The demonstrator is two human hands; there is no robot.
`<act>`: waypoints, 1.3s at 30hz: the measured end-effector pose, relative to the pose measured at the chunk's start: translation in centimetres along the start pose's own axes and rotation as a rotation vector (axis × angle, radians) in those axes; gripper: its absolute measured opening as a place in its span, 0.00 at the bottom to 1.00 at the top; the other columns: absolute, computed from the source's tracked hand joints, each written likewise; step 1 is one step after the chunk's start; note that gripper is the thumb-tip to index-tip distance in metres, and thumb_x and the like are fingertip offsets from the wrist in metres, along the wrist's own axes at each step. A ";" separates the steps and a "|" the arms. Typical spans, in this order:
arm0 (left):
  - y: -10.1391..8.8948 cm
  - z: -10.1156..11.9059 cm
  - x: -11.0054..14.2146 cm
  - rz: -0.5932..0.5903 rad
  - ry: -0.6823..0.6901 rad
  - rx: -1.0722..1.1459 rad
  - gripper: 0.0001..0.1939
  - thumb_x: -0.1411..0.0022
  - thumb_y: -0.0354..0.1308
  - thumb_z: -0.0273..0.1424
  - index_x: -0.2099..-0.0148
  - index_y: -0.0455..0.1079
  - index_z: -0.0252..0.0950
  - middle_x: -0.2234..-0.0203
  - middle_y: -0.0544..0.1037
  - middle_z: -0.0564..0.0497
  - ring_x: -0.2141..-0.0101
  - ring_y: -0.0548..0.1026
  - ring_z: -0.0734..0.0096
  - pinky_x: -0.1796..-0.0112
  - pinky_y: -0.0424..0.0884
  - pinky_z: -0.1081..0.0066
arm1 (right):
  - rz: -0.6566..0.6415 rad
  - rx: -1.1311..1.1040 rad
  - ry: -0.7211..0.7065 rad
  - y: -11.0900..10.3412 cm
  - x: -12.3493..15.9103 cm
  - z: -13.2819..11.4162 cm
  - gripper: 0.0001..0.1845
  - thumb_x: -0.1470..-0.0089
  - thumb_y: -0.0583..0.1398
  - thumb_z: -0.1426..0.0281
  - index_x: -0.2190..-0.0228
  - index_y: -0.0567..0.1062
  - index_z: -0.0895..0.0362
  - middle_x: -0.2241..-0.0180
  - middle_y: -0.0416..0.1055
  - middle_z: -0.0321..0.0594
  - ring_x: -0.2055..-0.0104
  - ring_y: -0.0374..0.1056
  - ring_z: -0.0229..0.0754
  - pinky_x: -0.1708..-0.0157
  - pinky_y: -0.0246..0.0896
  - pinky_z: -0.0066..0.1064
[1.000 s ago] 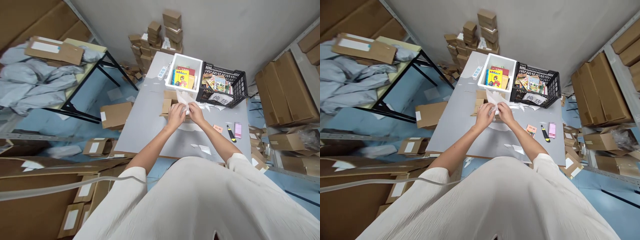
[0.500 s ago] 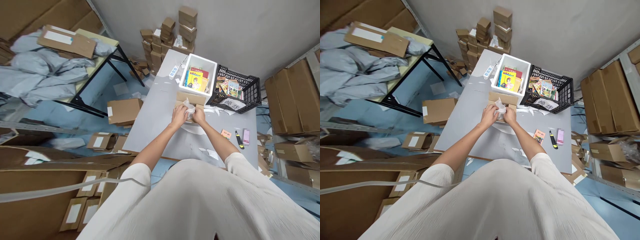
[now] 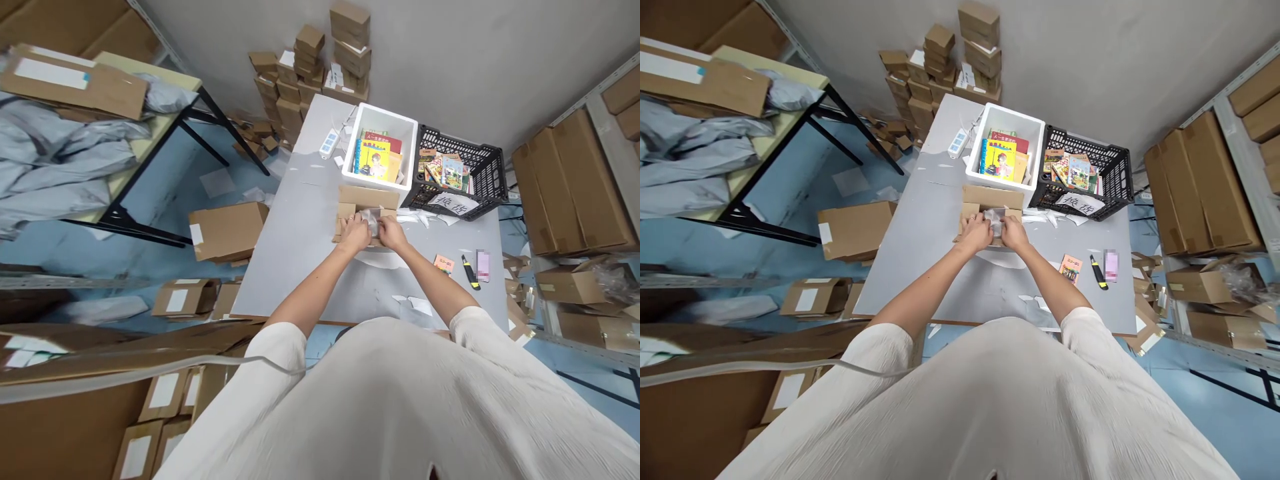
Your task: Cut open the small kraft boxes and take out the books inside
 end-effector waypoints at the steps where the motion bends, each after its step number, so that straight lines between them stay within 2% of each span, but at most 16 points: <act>1: -0.3 0.3 0.0 0.018 0.001 0.013 0.16 0.28 0.57 0.30 0.43 0.81 0.38 0.39 0.76 0.33 0.34 0.67 0.35 0.33 0.61 0.40 | -0.001 -0.009 0.005 -0.2 0.2 0.1 0.25 0.34 0.55 0.76 0.41 0.81 0.57 0.39 0.77 0.52 0.36 0.71 0.55 0.31 0.65 0.44; 5: -1.1 2.5 0.4 0.034 0.068 0.046 0.21 0.27 0.54 0.27 0.38 0.80 0.41 0.37 0.75 0.36 0.32 0.66 0.38 0.33 0.61 0.43 | 0.014 -0.037 0.015 -1.5 1.3 1.2 0.24 0.34 0.54 0.75 0.43 0.82 0.56 0.39 0.77 0.50 0.37 0.72 0.53 0.33 0.66 0.41; 8: -1.2 5.0 1.0 0.036 0.128 0.052 0.23 0.27 0.53 0.26 0.36 0.79 0.41 0.36 0.76 0.38 0.32 0.67 0.40 0.33 0.61 0.44 | 0.057 -0.066 0.022 -2.7 2.4 3.1 0.24 0.34 0.54 0.76 0.44 0.83 0.57 0.40 0.77 0.50 0.42 0.75 0.51 0.34 0.67 0.39; 12: -0.3 9.2 2.0 0.036 0.222 0.085 0.23 0.27 0.52 0.25 0.37 0.80 0.41 0.37 0.77 0.39 0.34 0.69 0.43 0.35 0.62 0.46 | 0.124 -0.103 0.059 -4.1 4.4 7.3 0.22 0.34 0.55 0.75 0.46 0.83 0.56 0.42 0.79 0.48 0.47 0.76 0.48 0.36 0.68 0.38; 16: 1.9 13.7 3.1 0.008 0.330 0.137 0.22 0.25 0.51 0.25 0.37 0.80 0.42 0.37 0.78 0.40 0.36 0.71 0.46 0.38 0.64 0.48 | 0.173 -0.148 0.107 -5.0 7.1 12.8 0.21 0.35 0.56 0.74 0.48 0.84 0.56 0.44 0.80 0.48 0.50 0.77 0.49 0.37 0.70 0.41; 22: 8.0 19.2 4.0 -0.127 0.397 0.146 0.23 0.25 0.51 0.25 0.36 0.79 0.41 0.38 0.79 0.40 0.37 0.72 0.47 0.39 0.66 0.50 | 0.226 -0.189 0.236 -5.7 12.4 22.0 0.20 0.37 0.57 0.73 0.51 0.86 0.55 0.46 0.81 0.48 0.54 0.78 0.48 0.39 0.73 0.42; 27: 15.0 21.3 4.4 -0.274 0.345 0.137 0.24 0.25 0.52 0.27 0.33 0.77 0.41 0.34 0.77 0.40 0.35 0.72 0.44 0.37 0.69 0.48 | 0.188 -0.213 0.423 -5.2 17.1 28.8 0.21 0.40 0.59 0.74 0.51 0.87 0.55 0.44 0.82 0.48 0.48 0.79 0.49 0.38 0.73 0.41; 30: 19.4 21.5 4.8 -0.370 0.284 0.156 0.24 0.27 0.55 0.27 0.33 0.78 0.39 0.34 0.78 0.39 0.35 0.74 0.44 0.36 0.71 0.49 | 0.126 -0.245 0.534 -4.0 20.0 32.0 0.17 0.41 0.62 0.75 0.54 0.87 0.55 0.46 0.85 0.47 0.46 0.80 0.52 0.39 0.74 0.42; 34: 24.6 21.0 5.7 -0.462 0.190 0.178 0.24 0.29 0.57 0.26 0.34 0.79 0.37 0.33 0.77 0.37 0.34 0.75 0.43 0.35 0.72 0.51 | 0.027 -0.301 0.595 -1.7 22.6 34.5 0.13 0.41 0.66 0.72 0.56 0.87 0.51 0.51 0.87 0.42 0.46 0.82 0.54 0.39 0.75 0.43; 39: 29.2 19.4 6.8 -0.518 0.055 0.248 0.24 0.32 0.60 0.27 0.35 0.79 0.37 0.33 0.79 0.38 0.35 0.78 0.47 0.34 0.71 0.55 | -0.042 -0.390 0.626 0.9 23.9 36.1 0.15 0.40 0.66 0.70 0.52 0.88 0.49 0.47 0.87 0.41 0.43 0.82 0.55 0.38 0.74 0.44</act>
Point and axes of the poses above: each hand's wrist, its own x-axis away from the middle knuckle, its own y-axis out of the palm, z = x × y, the point moved 8 cm from there along -x, towards the middle knuckle
